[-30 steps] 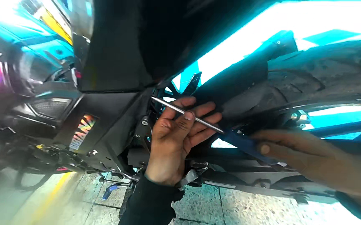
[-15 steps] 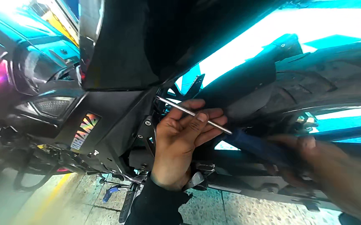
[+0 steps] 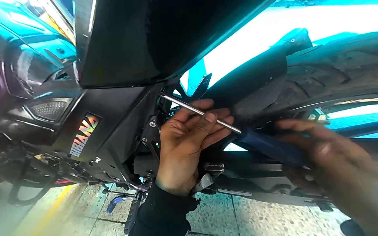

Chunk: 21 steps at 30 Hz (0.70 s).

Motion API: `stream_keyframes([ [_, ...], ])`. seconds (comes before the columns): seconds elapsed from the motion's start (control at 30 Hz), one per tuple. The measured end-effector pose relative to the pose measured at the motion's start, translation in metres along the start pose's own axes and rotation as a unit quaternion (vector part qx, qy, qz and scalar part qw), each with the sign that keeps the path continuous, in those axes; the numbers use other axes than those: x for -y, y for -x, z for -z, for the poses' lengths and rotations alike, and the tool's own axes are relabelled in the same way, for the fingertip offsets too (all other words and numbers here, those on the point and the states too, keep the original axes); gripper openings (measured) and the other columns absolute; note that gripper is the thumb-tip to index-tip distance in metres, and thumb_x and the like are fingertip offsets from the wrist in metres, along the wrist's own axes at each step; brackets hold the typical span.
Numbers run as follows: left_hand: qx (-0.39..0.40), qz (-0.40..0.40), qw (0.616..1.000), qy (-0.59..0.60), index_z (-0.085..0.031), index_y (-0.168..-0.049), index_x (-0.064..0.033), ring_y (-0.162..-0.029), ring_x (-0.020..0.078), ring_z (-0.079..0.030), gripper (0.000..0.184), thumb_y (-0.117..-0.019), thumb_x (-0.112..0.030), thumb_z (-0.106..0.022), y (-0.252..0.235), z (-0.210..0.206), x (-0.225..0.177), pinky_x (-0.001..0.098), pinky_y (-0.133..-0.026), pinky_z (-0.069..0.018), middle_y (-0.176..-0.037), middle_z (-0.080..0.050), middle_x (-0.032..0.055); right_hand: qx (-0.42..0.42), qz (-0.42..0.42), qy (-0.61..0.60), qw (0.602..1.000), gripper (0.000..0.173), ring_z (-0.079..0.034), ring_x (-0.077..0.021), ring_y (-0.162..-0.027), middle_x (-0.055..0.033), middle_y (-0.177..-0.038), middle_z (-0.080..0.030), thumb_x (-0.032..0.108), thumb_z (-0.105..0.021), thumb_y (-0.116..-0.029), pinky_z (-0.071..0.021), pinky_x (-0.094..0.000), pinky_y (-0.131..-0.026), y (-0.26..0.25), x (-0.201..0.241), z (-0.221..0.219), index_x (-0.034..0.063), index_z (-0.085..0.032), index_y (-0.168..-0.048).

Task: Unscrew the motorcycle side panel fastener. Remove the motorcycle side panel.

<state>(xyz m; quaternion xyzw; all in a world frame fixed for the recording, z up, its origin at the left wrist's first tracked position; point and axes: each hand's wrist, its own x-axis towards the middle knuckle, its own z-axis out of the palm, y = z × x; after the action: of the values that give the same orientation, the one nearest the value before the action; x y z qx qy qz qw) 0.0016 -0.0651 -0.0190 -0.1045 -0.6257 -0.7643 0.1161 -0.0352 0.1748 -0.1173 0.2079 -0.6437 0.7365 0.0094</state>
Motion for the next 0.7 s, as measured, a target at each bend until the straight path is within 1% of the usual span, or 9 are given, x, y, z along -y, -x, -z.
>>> stream_keyframes([
  [0.07,0.010,-0.002,1.000,0.013,-0.056,-0.136,-0.0073,-0.101,0.0265,-0.075,0.033,-0.1036,-0.002,-0.056,-0.002,0.001,0.000,0.0386,-0.089,-0.0628,-0.119,-0.072,0.0168,0.007,-0.112,-0.067,0.991,0.049,-0.046,-0.0055,-0.039,-0.0042,-0.082,-0.071,0.059,-0.040,-0.1048,-0.0380,-0.0188,-0.032,0.001,0.005,0.004,0.0219,-0.071,-0.111],
  [0.13,0.022,-0.009,0.999,0.026,-0.053,-0.140,-0.0079,-0.107,0.0281,-0.074,0.036,-0.1043,0.000,-0.053,-0.002,0.003,-0.001,0.0404,-0.095,-0.0605,-0.124,-0.070,0.0173,0.005,-0.089,-0.045,0.995,0.037,-0.042,-0.0042,-0.038,-0.0033,-0.074,-0.068,0.040,-0.045,-0.1080,-0.0346,-0.0165,-0.033,0.000,0.008,0.001,0.0198,-0.075,-0.098],
  [0.23,0.029,0.003,0.999,0.037,-0.048,-0.146,-0.0098,-0.117,0.0291,-0.070,0.040,-0.1070,-0.003,-0.047,-0.004,0.005,0.000,0.0426,-0.102,-0.0565,-0.133,-0.067,0.0165,-0.015,0.035,0.024,0.999,0.024,-0.060,-0.0074,-0.062,-0.0003,-0.094,-0.069,0.013,-0.064,-0.0940,-0.0514,-0.0190,-0.051,-0.004,0.001,-0.006,0.0211,-0.070,-0.116],
  [0.33,-0.027,0.039,0.998,0.033,-0.059,-0.133,-0.0041,-0.104,0.0296,-0.074,0.028,-0.1052,-0.010,-0.056,-0.009,-0.001,-0.001,0.0435,-0.093,-0.0621,-0.120,-0.071,0.0176,-0.050,0.122,0.046,0.990,0.030,-0.065,-0.0098,-0.083,0.0017,-0.101,-0.066,-0.002,-0.073,-0.0781,-0.0585,-0.0216,-0.067,-0.009,-0.004,-0.016,0.0182,-0.067,-0.099],
  [0.43,-0.059,0.020,0.998,0.018,-0.062,-0.120,0.0011,-0.094,0.0285,-0.077,0.019,-0.1029,-0.006,-0.059,-0.010,-0.005,0.000,0.0397,-0.084,-0.0652,-0.107,-0.075,0.0189,-0.046,0.102,0.039,0.993,0.037,-0.068,-0.0123,-0.091,0.0004,-0.110,-0.067,0.006,-0.076,-0.0813,-0.0614,-0.0247,-0.072,-0.007,-0.003,-0.015,0.0183,-0.065,-0.115],
  [0.5,-0.053,0.003,0.998,0.037,-0.061,-0.122,0.0035,-0.093,0.0308,-0.077,0.021,-0.1027,0.000,-0.056,-0.012,-0.004,0.002,0.0413,-0.083,-0.0655,-0.106,-0.074,0.0217,-0.028,0.025,0.018,0.999,0.040,-0.071,-0.0136,-0.083,-0.0008,-0.112,-0.070,0.029,-0.070,-0.0920,-0.0621,-0.0271,-0.061,-0.006,0.001,-0.007,0.0223,-0.061,-0.131],
  [0.6,-0.018,-0.004,0.998,0.054,-0.058,-0.127,0.0018,-0.099,0.0322,-0.076,0.023,-0.1044,0.000,-0.052,-0.013,-0.001,0.003,0.0438,-0.089,-0.0639,-0.114,-0.072,0.0220,-0.009,-0.089,0.010,0.996,0.042,-0.062,-0.0139,-0.051,-0.0067,-0.089,-0.073,0.051,-0.042,-0.1068,-0.0502,-0.0257,-0.038,-0.009,0.011,0.005,0.0222,-0.070,-0.117],
  [0.67,0.008,-0.001,0.998,0.054,-0.056,-0.131,-0.0018,-0.107,0.0312,-0.074,0.025,-0.1062,-0.004,-0.050,-0.011,0.002,0.002,0.0442,-0.095,-0.0613,-0.123,-0.070,0.0194,0.001,-0.082,0.028,0.996,0.037,-0.050,-0.0095,-0.042,-0.0058,-0.077,-0.068,0.037,-0.043,-0.1077,-0.0406,-0.0210,-0.034,-0.011,0.015,0.005,0.0193,-0.074,-0.101],
  [0.7,0.018,0.001,0.998,0.055,-0.054,-0.134,-0.0031,-0.111,0.0313,-0.072,0.027,-0.1073,-0.005,-0.049,-0.010,0.003,0.001,0.0445,-0.098,-0.0595,-0.127,-0.068,0.0187,0.001,-0.047,0.040,0.998,0.027,-0.051,-0.0079,-0.045,-0.0039,-0.077,-0.068,0.029,-0.050,-0.1052,-0.0430,-0.0198,-0.038,-0.012,0.014,0.005,0.0191,-0.075,-0.104],
])
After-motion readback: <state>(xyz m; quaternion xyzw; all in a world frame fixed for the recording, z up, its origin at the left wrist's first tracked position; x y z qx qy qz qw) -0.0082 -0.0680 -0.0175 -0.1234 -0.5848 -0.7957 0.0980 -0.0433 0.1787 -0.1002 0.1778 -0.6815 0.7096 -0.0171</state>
